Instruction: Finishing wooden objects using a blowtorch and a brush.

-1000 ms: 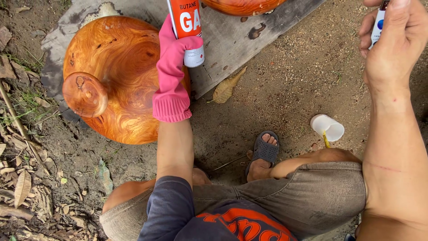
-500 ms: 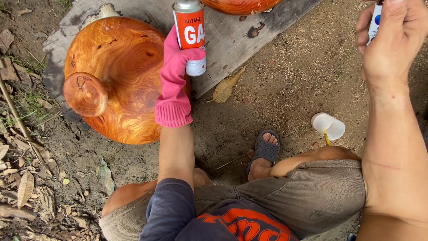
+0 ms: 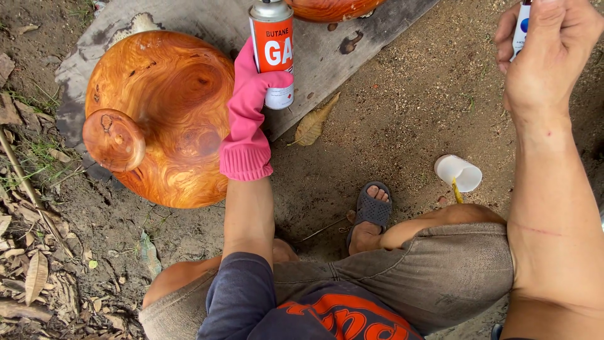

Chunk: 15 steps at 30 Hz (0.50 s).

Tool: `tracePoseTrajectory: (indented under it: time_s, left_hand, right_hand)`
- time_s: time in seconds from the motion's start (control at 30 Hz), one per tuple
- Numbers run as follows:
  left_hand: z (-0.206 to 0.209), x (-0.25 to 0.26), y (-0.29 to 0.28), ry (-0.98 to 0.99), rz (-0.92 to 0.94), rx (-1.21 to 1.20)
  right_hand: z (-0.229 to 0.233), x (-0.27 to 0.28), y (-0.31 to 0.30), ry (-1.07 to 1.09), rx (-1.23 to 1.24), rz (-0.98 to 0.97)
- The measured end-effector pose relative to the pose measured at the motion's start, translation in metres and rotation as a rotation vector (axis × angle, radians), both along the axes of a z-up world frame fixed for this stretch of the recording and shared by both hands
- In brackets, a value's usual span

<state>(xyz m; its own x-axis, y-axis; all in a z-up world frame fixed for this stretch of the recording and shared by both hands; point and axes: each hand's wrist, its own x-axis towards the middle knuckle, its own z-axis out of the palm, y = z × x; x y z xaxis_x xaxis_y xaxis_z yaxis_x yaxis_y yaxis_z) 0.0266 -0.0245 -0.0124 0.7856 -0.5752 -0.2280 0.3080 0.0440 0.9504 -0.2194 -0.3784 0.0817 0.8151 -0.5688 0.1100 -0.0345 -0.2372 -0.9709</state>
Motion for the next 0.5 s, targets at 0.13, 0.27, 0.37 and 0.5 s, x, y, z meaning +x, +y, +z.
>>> tracePoseTrajectory:
  time_s: [0.13,0.27,0.37,0.5]
  left_hand:
    - [0.0,-0.001,-0.003,-0.001,-0.026,-0.034]
    - [0.006,-0.006,-0.007,-0.01,-0.046,-0.008]
    - [0.006,-0.01,-0.008,-0.015,-0.055,0.005]
    - [0.008,-0.016,-0.011,-0.011,-0.057,0.047]
  right_hand:
    - [-0.001,-0.004,-0.004,-0.005,-0.008,0.003]
    - [-0.002,-0.005,-0.005,-0.014,0.005,-0.002]
    - [0.001,-0.005,-0.003,-0.015,-0.002,-0.008]
    - [0.007,-0.004,0.001,-0.022,-0.048,0.014]
